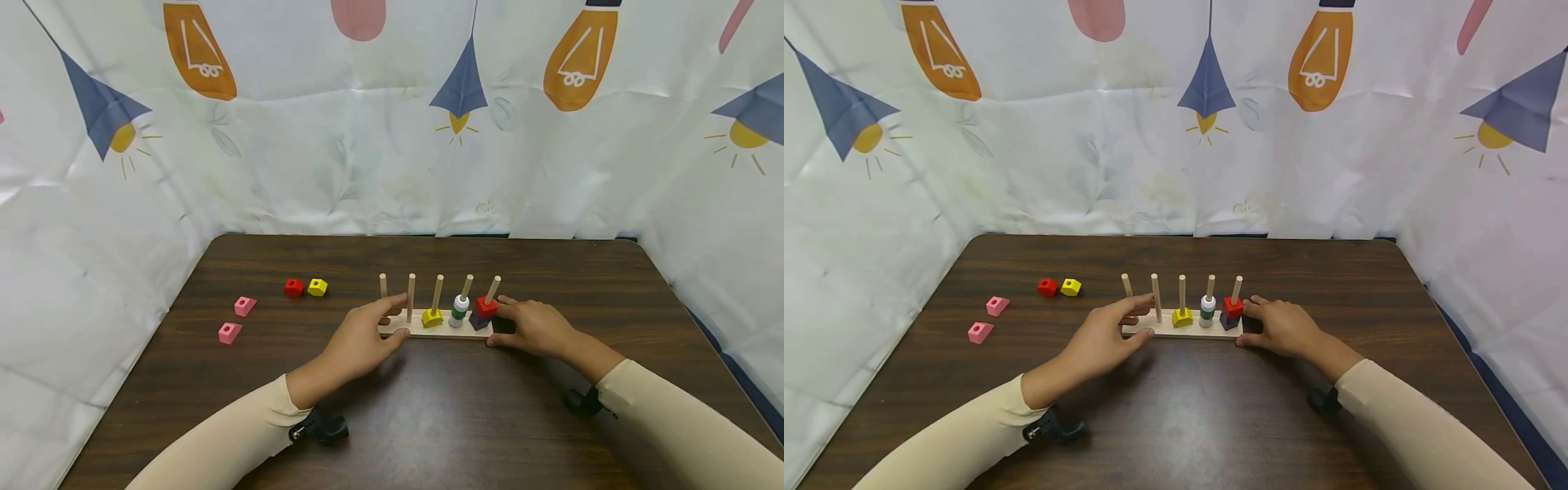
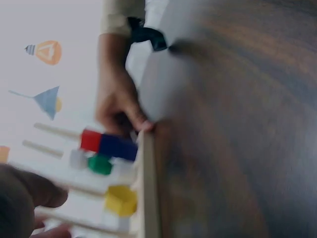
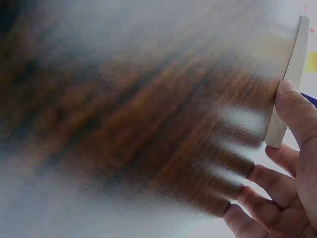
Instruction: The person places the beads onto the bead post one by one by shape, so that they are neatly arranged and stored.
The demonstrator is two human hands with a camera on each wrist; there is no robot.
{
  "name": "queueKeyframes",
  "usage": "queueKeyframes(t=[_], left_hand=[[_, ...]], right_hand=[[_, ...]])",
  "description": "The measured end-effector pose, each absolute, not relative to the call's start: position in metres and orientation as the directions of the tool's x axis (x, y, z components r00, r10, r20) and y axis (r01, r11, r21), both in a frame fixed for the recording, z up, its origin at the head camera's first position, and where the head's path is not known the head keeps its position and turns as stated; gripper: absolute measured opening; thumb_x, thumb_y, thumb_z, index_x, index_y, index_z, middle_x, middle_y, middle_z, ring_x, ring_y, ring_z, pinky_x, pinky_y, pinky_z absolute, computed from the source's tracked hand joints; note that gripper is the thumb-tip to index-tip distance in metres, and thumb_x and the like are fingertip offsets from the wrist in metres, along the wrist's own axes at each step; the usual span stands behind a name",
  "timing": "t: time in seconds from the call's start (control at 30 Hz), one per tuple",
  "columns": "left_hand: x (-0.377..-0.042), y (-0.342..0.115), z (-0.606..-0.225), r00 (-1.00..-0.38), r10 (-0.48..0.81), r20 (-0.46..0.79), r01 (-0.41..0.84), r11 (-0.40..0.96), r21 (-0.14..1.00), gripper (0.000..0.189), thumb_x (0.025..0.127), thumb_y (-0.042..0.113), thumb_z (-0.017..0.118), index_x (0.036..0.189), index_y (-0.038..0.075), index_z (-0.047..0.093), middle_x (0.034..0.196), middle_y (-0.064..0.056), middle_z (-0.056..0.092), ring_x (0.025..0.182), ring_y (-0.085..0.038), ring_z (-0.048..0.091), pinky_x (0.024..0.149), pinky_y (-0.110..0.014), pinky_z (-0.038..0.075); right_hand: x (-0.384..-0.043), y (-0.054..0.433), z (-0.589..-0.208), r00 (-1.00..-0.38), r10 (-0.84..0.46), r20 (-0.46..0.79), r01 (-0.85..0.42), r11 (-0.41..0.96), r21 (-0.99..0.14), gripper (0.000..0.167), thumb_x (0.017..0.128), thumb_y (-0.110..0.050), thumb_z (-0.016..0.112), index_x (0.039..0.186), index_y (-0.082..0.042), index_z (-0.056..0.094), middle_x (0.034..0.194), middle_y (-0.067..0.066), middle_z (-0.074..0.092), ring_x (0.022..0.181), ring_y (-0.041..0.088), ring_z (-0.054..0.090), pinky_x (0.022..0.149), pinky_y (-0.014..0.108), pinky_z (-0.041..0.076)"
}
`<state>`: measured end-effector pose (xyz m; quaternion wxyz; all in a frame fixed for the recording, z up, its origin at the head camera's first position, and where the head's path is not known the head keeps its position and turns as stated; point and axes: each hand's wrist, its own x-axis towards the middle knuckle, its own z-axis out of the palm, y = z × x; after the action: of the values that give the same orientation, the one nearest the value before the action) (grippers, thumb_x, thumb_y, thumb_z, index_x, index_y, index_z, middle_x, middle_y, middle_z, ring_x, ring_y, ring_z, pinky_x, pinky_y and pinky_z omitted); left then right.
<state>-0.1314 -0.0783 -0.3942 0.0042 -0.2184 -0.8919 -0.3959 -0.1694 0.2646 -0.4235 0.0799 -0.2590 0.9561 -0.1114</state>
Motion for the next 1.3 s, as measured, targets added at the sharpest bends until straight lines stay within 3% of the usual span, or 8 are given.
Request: queueKeyframes(t=[0.17,0.3,0.6,0.77,0.93,1.1,1.3], left_hand=[[-0.134,-0.106,-0.384,-0.894,0.423,0.151,0.406,0.617,0.674,0.016,0.094,0.017,0.075,0.109,0.013,0.076,0.102,0.008,0.074,0.093,-0.017,0.070,0.084,-0.042,0.056],[-0.142,-0.127,-0.381,-0.903,0.395,0.168,0.402,0.641,0.654,0.009,0.095,0.018,0.075,0.103,0.015,0.076,0.092,0.013,0.071,0.086,-0.010,0.066,0.081,-0.042,0.056],[-0.167,-0.170,-0.383,-0.932,0.296,0.209,0.361,0.723,0.589,0.020,0.095,0.020,0.075,0.112,0.011,0.074,0.101,0.002,0.074,0.092,-0.021,0.069,0.081,-0.043,0.054],[-0.187,-0.193,-0.390,-0.936,0.275,0.221,0.351,0.782,0.514,0.031,0.091,0.016,0.078,0.120,0.006,0.071,0.115,-0.012,0.072,0.105,-0.035,0.064,0.090,-0.052,0.050],[-0.202,-0.212,-0.399,-0.947,0.281,0.152,0.320,0.839,0.441,0.042,0.090,0.015,0.079,0.129,0.003,0.068,0.125,-0.019,0.067,0.118,-0.040,0.057,0.099,-0.059,0.043],[-0.212,-0.221,-0.409,-0.949,0.299,0.103,0.314,0.860,0.401,0.044,0.090,0.017,0.079,0.130,0.002,0.067,0.121,-0.018,0.069,0.108,-0.038,0.059,0.091,-0.056,0.045],[-0.219,-0.226,-0.418,-0.950,0.301,0.078,0.307,0.869,0.387,0.037,0.091,0.017,0.078,0.125,0.004,0.070,0.101,-0.012,0.070,0.091,-0.030,0.060,0.082,-0.050,0.048]], right_hand=[[-0.170,0.265,-0.423,-0.851,-0.517,-0.092,-0.482,0.838,-0.255,0.070,0.088,-0.055,0.076,0.137,-0.007,0.065,0.142,0.027,0.056,0.094,0.040,0.072,0.076,0.056,0.058],[-0.169,0.265,-0.423,-0.852,-0.515,-0.094,-0.480,0.840,-0.252,0.071,0.088,-0.055,0.076,0.138,-0.006,0.065,0.142,0.027,0.056,0.095,0.040,0.072,0.076,0.056,0.058],[-0.170,0.265,-0.424,-0.852,-0.514,-0.099,-0.478,0.841,-0.253,0.071,0.088,-0.055,0.076,0.138,-0.006,0.064,0.142,0.027,0.055,0.100,0.042,0.071,0.078,0.057,0.057],[-0.170,0.265,-0.424,-0.853,-0.512,-0.102,-0.477,0.844,-0.247,0.071,0.088,-0.056,0.076,0.138,-0.007,0.064,0.142,0.026,0.056,0.099,0.042,0.071,0.080,0.057,0.057],[-0.170,0.264,-0.424,-0.854,-0.511,-0.102,-0.476,0.844,-0.246,0.071,0.087,-0.056,0.076,0.138,-0.007,0.064,0.142,0.026,0.056,0.100,0.042,0.071,0.079,0.057,0.057],[-0.170,0.264,-0.424,-0.855,-0.510,-0.098,-0.476,0.845,-0.245,0.071,0.087,-0.056,0.076,0.138,-0.007,0.065,0.142,0.026,0.056,0.100,0.042,0.071,0.076,0.056,0.058],[-0.170,0.264,-0.423,-0.854,-0.511,-0.100,-0.475,0.844,-0.248,0.071,0.087,-0.056,0.076,0.137,-0.006,0.065,0.142,0.026,0.056,0.099,0.041,0.071,0.079,0.057,0.057]])
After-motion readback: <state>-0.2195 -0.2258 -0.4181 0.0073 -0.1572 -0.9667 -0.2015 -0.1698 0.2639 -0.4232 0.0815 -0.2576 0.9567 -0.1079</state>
